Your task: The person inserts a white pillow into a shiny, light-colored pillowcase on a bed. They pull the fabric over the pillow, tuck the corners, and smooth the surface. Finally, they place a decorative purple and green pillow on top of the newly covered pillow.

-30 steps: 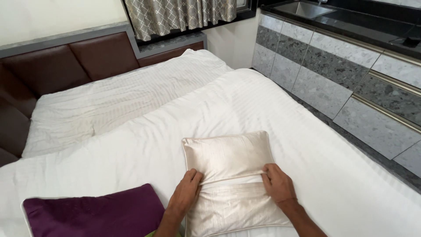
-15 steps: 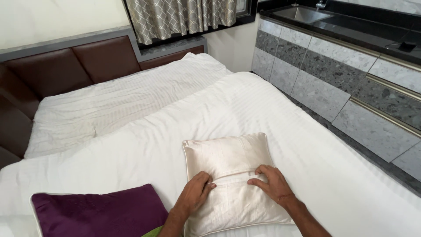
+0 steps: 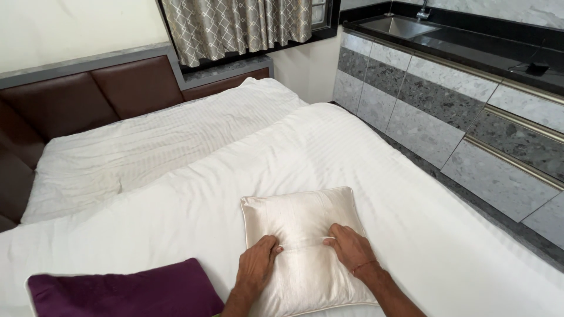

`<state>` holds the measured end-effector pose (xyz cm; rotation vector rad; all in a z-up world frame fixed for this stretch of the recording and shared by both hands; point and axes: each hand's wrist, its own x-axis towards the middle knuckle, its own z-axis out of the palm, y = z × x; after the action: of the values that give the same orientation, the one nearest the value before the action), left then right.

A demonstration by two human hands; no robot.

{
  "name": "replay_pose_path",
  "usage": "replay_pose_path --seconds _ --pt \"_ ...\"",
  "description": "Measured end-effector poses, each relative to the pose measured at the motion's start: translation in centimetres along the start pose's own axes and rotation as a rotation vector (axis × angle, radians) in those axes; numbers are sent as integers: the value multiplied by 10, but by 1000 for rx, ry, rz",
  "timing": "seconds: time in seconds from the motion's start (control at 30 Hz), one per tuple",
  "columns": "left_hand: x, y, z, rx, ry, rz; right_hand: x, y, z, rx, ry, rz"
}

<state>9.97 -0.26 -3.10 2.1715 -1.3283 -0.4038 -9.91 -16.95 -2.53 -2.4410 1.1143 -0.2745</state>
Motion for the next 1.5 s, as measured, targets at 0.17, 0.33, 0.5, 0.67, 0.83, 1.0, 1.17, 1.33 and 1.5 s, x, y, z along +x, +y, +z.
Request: replay_pose_path --seconds 0.17,0.33,0.5,0.67,0.83,1.0,1.17,1.33,1.5 --pt "4 2 8 115 20 -10 12 29 25 43 -68 33" --pt "1 -5 24 229 26 2 -2 31 20 -51 -38 110" --pt "-5 -30 30 139 30 159 -14 72 47 -90 133 58" --pt "-8 -42 5 331 117 333 -21 76 37 -35 269 57" --pt "2 -55 -15 428 -12 -40 -26 67 17 15 365 50" --pt "-5 4 -19 118 8 85 -30 57 20 70 490 -117" --pt "7 65 10 -19 -52 333 -38 10 26 81 476 -273" --pt "17 57 42 288 -146 371 -35 18 42 -68 324 -297" --pt "5 43 33 243 -128 357 -37 48 43 -34 275 -91"
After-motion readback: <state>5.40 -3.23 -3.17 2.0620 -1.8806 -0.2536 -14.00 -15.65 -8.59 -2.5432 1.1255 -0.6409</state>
